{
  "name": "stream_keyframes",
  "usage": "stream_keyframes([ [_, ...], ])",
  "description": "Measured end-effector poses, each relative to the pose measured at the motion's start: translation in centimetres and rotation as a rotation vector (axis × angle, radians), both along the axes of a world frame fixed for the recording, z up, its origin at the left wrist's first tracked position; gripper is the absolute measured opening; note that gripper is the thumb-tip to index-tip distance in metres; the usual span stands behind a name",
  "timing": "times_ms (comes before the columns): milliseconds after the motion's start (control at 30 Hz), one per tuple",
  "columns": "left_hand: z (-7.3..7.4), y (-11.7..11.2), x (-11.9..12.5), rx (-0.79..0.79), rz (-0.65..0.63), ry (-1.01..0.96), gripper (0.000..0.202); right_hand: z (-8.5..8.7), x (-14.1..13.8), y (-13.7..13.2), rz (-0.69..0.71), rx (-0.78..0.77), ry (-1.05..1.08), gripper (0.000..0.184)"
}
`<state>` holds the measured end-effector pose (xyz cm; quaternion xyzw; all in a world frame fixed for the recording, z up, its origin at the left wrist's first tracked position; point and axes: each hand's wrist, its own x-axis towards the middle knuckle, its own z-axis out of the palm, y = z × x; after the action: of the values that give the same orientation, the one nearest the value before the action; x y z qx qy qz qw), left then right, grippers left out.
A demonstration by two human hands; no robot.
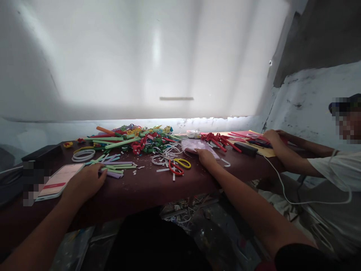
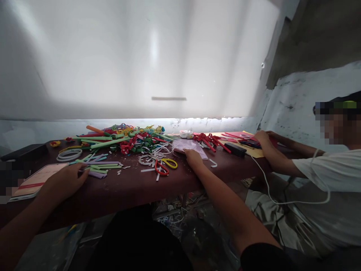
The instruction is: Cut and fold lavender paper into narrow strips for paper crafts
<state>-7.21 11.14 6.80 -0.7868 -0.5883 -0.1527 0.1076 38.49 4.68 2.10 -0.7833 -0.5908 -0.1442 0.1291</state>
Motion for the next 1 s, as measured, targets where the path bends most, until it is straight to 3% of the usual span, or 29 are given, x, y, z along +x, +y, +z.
stream_keyframes([
  [233, 0.1, -0.4, 0.1, 0.003, 0.001, -0.011, 0.029, 0.0, 0.2, 0.1, 0.005, 0.032, 0.032, 0.032],
  [433, 0.5, -1.3, -0.1, 0.000, -0.073, -0.029, 0.036, 0.5, -0.4, -0.3, 0.020, 0.023, 0.047, 0.028],
  [633, -0.4, -0.1, -0.5, 0.041, -0.070, -0.093, 0.036, 1.7, -1.9, -1.5, 0.036, 0.040, 0.010, 0.026],
  [733, -0.9, -0.1, -0.6, 0.101, -0.136, -0.124, 0.042, 4.1, -2.8, -3.1, 0.027, 0.101, -0.026, 0.021],
  [867, -0.8, -2.8, 1.6, 0.163, -0.339, -0.168, 0.037, 9.3, -4.9, -7.4, 0.040, 0.253, -0.107, 0.019],
  [967, 1.1, -5.6, 5.5, 0.242, -0.480, -0.278, 0.052, 13.5, -7.7, -11.5, 0.125, 0.399, -0.204, 0.023],
  [1000, 2.1, -6.3, 6.8, 0.273, -0.512, -0.317, 0.064, 14.8, -8.9, -12.8, 0.287, 0.498, -0.311, 0.021],
])
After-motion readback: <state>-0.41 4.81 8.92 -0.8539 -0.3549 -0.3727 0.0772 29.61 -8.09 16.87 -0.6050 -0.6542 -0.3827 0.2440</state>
